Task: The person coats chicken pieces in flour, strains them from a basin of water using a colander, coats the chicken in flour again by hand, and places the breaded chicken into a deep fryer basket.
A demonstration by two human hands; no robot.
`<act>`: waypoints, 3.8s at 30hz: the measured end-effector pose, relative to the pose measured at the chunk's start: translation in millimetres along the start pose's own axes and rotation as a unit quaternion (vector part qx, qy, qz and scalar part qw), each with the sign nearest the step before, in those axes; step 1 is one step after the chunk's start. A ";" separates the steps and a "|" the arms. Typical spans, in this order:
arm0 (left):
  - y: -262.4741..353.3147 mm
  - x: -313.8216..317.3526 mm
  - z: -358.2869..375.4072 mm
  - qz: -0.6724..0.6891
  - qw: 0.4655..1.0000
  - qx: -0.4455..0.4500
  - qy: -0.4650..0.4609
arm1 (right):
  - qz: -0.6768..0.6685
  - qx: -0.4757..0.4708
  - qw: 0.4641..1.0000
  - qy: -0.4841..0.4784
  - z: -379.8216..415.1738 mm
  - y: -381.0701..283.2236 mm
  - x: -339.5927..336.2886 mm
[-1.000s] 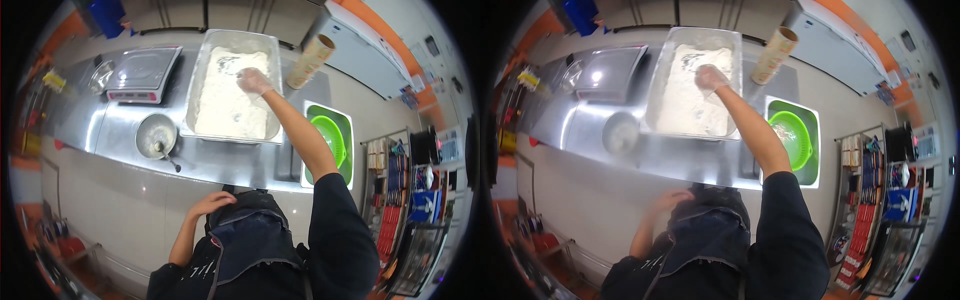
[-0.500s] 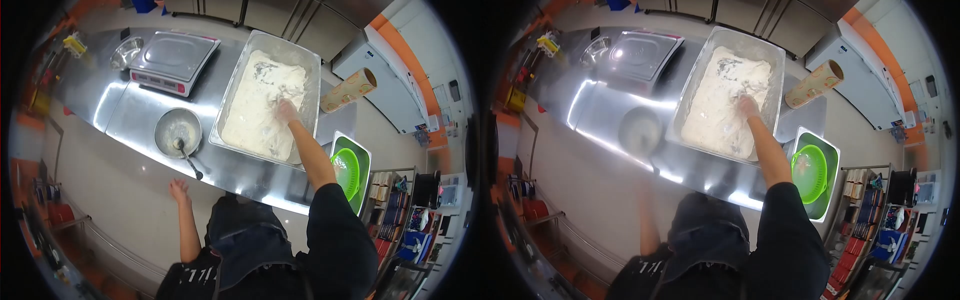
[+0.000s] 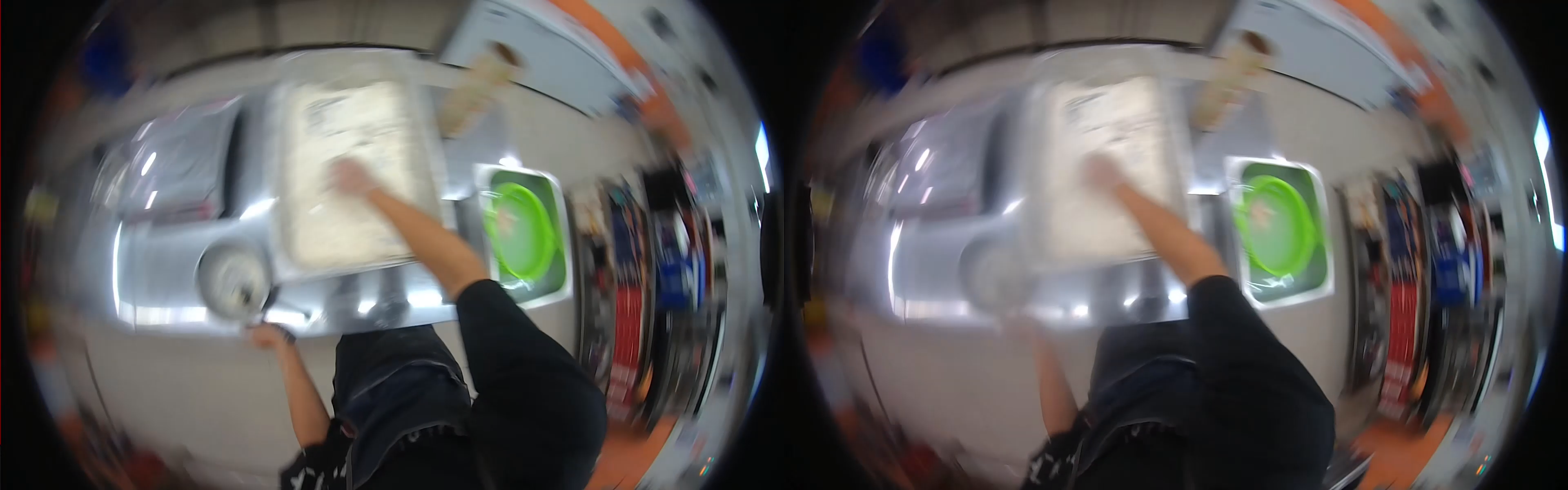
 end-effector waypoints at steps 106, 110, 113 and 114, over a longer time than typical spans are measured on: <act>18.8 -59.5 -4.2 0.318 0.906 -0.241 -0.140 | 0.176 0.237 0.952 0.084 310.0 85.7 -394.8; 31.5 -83.8 -4.0 0.297 0.902 -0.277 -0.144 | 0.233 0.198 0.946 0.105 343.3 138.0 -340.7; 34.9 -95.2 -2.2 0.292 0.898 -0.293 -0.151 | 0.231 0.268 0.930 0.101 331.6 181.5 -325.9; 36.2 -97.2 -2.7 0.294 0.895 -0.298 -0.153 | 0.215 0.302 0.923 0.097 323.6 191.3 -321.1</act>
Point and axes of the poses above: each hand's wrist, its own z-axis away from the middle knuckle, its own x-axis out of the palm, y = z × x, the point moved 4 cm from there along -z, towards the middle knuckle, and after that the axes turned 12 degrees about y, right-handed, at the moved point
